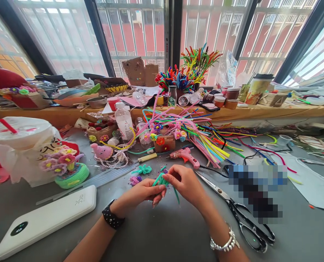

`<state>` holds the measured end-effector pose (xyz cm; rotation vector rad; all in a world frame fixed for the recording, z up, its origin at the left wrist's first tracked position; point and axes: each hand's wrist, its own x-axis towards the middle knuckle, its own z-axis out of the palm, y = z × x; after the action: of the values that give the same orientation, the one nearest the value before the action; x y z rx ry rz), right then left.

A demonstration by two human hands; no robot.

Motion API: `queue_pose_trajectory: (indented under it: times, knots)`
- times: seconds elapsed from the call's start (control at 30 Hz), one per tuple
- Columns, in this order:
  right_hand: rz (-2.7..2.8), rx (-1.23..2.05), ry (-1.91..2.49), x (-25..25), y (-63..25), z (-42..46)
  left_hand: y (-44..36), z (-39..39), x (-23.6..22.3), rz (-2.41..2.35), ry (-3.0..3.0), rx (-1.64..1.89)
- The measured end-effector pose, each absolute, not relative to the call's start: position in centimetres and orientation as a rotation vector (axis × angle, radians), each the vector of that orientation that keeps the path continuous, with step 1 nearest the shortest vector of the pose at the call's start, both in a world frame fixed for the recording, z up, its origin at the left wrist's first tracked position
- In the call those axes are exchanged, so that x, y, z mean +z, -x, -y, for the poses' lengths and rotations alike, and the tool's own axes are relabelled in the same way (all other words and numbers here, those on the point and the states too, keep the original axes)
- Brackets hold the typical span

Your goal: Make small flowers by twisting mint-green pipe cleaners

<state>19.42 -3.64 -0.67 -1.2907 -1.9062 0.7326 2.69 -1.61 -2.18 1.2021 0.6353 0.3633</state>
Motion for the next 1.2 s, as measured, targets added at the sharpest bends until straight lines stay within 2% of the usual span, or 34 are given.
queue_pose_trajectory:
  times: [0.17,0.4,0.6,0.67,0.8,0.9,1.2]
  knots:
    - [2.050,0.719,1.186,-0.9,-19.2,3.7,-2.7,2.0,-1.2,-0.591,-1.365,0.297]
    - [1.653,0.944,1.167,-1.6,-17.7,4.0,-2.7,2.1,-0.9,-0.567,-1.588,0.429]
    - [1.637,0.742,1.213,-2.2,-17.4,4.0,-3.1,1.9,-1.8,-0.647,-1.742,0.518]
    - [1.676,0.628,1.247,-2.3,-17.6,3.7,-3.3,1.9,-2.1,-0.781,-1.893,0.661]
    - [1.730,0.423,1.295,-2.3,-17.9,3.5,-3.4,2.4,-2.1,-1.160,-2.247,1.227]
    - [1.760,0.362,1.293,-2.4,-17.8,3.6,-3.3,3.0,-2.0,-1.169,-2.456,1.451]
    - [1.698,0.345,1.283,-2.3,-17.9,3.7,-3.7,2.8,-3.1,-1.127,-2.461,1.246]
